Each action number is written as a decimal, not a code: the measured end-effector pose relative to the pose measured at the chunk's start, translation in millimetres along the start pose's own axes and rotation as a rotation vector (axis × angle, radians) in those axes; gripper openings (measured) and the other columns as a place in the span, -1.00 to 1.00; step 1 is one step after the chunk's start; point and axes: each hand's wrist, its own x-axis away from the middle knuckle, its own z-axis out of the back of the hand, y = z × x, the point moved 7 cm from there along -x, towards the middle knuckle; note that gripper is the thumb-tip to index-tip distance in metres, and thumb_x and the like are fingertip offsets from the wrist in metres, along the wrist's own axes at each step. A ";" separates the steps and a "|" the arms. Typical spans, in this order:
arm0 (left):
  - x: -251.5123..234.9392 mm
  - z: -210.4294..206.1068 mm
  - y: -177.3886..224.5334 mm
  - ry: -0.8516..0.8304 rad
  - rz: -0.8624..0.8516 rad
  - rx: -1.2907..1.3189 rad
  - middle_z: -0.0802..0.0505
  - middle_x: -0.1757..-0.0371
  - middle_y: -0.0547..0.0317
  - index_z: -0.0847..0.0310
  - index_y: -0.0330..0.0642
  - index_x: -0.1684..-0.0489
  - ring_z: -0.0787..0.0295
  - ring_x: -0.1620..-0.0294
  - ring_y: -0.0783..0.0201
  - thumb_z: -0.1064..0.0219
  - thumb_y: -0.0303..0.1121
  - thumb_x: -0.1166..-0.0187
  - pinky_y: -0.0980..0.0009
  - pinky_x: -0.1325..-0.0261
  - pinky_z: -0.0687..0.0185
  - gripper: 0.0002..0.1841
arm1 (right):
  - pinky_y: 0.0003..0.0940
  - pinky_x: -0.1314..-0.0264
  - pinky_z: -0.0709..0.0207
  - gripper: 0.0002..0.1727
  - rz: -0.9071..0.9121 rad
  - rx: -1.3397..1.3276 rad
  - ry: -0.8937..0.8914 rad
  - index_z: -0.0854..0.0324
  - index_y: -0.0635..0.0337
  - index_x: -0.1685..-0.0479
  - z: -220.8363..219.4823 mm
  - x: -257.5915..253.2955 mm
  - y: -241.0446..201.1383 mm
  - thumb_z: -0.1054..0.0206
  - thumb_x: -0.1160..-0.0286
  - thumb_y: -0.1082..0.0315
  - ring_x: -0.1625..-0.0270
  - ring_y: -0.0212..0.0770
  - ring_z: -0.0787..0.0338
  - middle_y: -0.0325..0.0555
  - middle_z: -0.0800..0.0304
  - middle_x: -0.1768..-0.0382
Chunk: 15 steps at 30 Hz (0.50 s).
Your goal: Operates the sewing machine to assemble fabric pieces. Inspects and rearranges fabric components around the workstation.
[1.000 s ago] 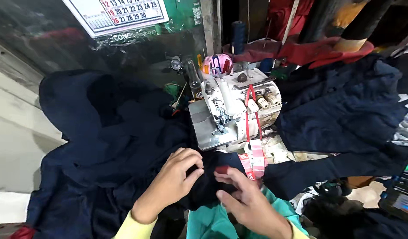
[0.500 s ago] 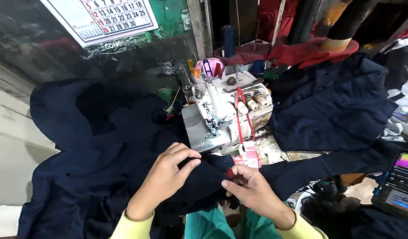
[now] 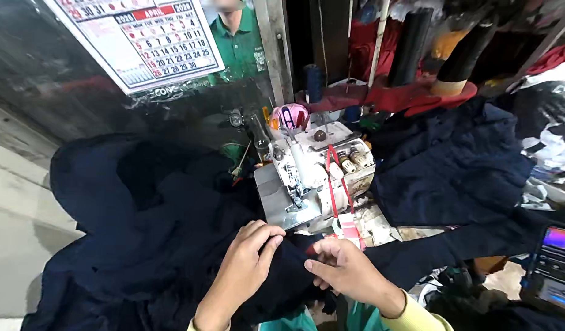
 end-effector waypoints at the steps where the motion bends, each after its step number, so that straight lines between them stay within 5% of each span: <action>1: 1.2 -3.9 -4.7 -0.020 0.009 -0.013 -0.83 0.04 0.53 -0.82 0.20 -0.04 -0.74 -0.09 0.49 -0.19 -0.08 -0.77 0.32 -0.22 -0.71 -0.75 | -0.26 0.31 -0.87 -0.74 -0.009 0.030 -0.008 -0.75 0.12 0.05 2.4 -0.3 0.6 -0.44 -0.59 0.11 0.38 -0.22 -0.90 -0.19 -0.89 0.31; 6: -23.6 24.9 13.0 -0.031 -0.047 0.038 -0.82 0.07 0.45 -0.79 0.13 -0.05 -0.77 0.05 0.47 -0.16 -0.13 -0.78 0.40 -0.03 -0.79 -0.75 | -0.30 0.48 -0.81 -0.72 0.098 -0.015 0.039 -0.67 0.09 0.07 10.3 -2.2 -34.3 -0.46 -0.58 0.08 0.47 -0.24 -0.84 -0.20 -0.83 0.31; 9: -61.1 31.0 23.1 0.117 -0.070 -0.105 -0.83 0.06 0.52 -0.82 0.16 0.00 -0.76 0.00 0.48 -0.30 -0.15 -0.69 0.28 -0.13 -0.75 -0.83 | -0.29 0.48 -0.83 -0.70 -0.006 -0.028 0.198 -0.72 0.10 0.09 28.4 -24.4 -27.3 -0.50 -0.51 0.06 0.51 -0.22 -0.84 -0.17 -0.85 0.33; 12: -80.8 -2.5 -0.8 0.135 0.035 -0.390 -0.86 0.02 0.32 -0.84 0.12 0.07 -0.76 -0.14 0.21 -0.42 -0.10 -0.58 -0.09 -0.32 -0.56 -0.83 | -0.26 0.49 -0.84 -0.71 -0.103 -0.064 0.264 -0.73 0.10 0.10 35.6 -36.2 -6.8 -0.49 -0.52 0.06 0.53 -0.19 -0.87 -0.16 -0.88 0.40; 15: -80.8 -3.6 3.7 0.203 0.064 -0.566 -0.76 -0.01 0.07 -0.79 0.02 0.02 -0.66 -0.14 -0.08 -0.51 0.02 -0.46 -0.19 -0.16 -0.48 -0.66 | -0.26 0.53 -0.84 -0.74 -0.101 -0.121 0.253 -0.75 0.11 0.09 35.6 -37.4 0.2 -0.45 -0.56 0.10 0.55 -0.18 -0.87 -0.17 -0.90 0.41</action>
